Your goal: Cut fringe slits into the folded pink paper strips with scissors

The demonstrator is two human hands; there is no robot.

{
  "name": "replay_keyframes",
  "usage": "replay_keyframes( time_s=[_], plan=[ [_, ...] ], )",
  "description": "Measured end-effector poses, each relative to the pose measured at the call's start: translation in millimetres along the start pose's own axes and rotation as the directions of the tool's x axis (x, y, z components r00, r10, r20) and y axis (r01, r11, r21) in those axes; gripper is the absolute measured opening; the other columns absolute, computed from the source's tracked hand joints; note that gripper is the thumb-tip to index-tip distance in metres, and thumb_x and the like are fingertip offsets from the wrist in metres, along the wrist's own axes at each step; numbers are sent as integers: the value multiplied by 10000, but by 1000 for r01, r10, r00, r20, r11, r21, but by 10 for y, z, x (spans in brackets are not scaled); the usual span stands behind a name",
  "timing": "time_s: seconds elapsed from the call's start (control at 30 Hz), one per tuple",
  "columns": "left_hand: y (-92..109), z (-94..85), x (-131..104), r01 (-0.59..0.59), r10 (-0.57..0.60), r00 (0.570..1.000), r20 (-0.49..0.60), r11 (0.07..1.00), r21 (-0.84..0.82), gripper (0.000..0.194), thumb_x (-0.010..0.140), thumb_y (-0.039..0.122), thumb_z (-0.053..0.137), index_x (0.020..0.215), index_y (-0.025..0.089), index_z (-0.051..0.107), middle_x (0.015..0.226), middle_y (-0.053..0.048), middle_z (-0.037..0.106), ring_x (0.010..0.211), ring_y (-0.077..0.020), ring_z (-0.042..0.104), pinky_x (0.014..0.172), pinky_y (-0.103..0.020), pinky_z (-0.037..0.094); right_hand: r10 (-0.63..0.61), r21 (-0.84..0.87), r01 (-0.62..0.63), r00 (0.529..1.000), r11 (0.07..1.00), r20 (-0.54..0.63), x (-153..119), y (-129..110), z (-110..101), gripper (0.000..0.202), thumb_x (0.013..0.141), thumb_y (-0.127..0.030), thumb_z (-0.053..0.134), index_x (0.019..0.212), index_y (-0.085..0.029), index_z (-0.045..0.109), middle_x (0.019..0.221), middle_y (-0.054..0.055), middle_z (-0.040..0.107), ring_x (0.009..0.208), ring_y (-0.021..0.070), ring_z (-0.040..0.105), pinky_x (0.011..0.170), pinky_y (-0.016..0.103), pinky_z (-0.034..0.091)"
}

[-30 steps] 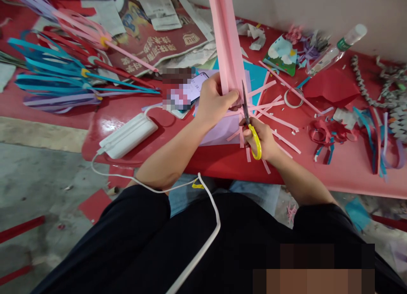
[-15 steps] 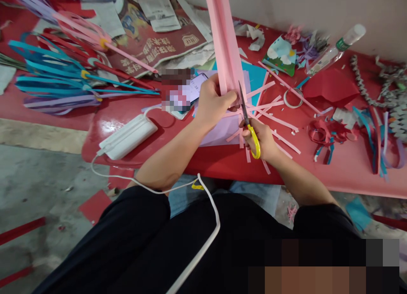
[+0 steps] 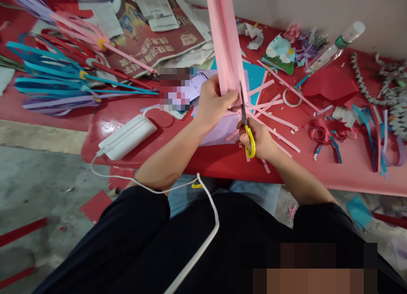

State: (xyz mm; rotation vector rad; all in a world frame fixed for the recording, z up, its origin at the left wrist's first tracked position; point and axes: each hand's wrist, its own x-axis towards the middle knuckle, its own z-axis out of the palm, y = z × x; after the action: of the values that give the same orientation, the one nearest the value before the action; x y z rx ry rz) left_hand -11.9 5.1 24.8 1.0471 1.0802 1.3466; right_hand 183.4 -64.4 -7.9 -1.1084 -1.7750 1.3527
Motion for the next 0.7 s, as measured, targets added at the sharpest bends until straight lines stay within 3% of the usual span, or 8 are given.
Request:
replay_keyframes(
  time_s=[0.07,0.2,0.47,0.7],
  plan=[
    [-1,-2,-13,6,-6,1000,16,1000,0,225,869,240,871,964,231,668,847,-36,644,756,-225,669,686,-404,601,-39,19,38,999,999,32,-4,16,-15,869,891,-1008,672,1224,-207,636,871,42,745,700,191,692,656,337,546],
    [-3,-3,-16,6,-7,999,35,1000,21,258,833,263,882,940,241,649,809,-33,659,836,-239,682,689,-396,605,-58,24,57,998,998,35,0,28,-35,855,920,-992,658,1247,-202,636,881,26,712,715,176,649,667,331,511],
    [-16,33,-63,2,-6,998,65,998,62,224,776,154,817,849,229,619,765,-22,606,707,-197,626,618,-346,563,-65,-52,63,997,997,-34,9,-12,-52,885,902,-1050,583,1203,-219,628,824,11,689,711,198,689,725,374,591],
    [-14,55,-127,26,-35,994,101,996,90,222,772,135,811,795,223,608,744,-28,577,742,-236,663,655,-362,583,-36,-58,30,994,998,-108,8,18,-44,859,916,-1054,544,1177,-242,648,750,14,732,643,207,723,614,361,575]
  ],
)
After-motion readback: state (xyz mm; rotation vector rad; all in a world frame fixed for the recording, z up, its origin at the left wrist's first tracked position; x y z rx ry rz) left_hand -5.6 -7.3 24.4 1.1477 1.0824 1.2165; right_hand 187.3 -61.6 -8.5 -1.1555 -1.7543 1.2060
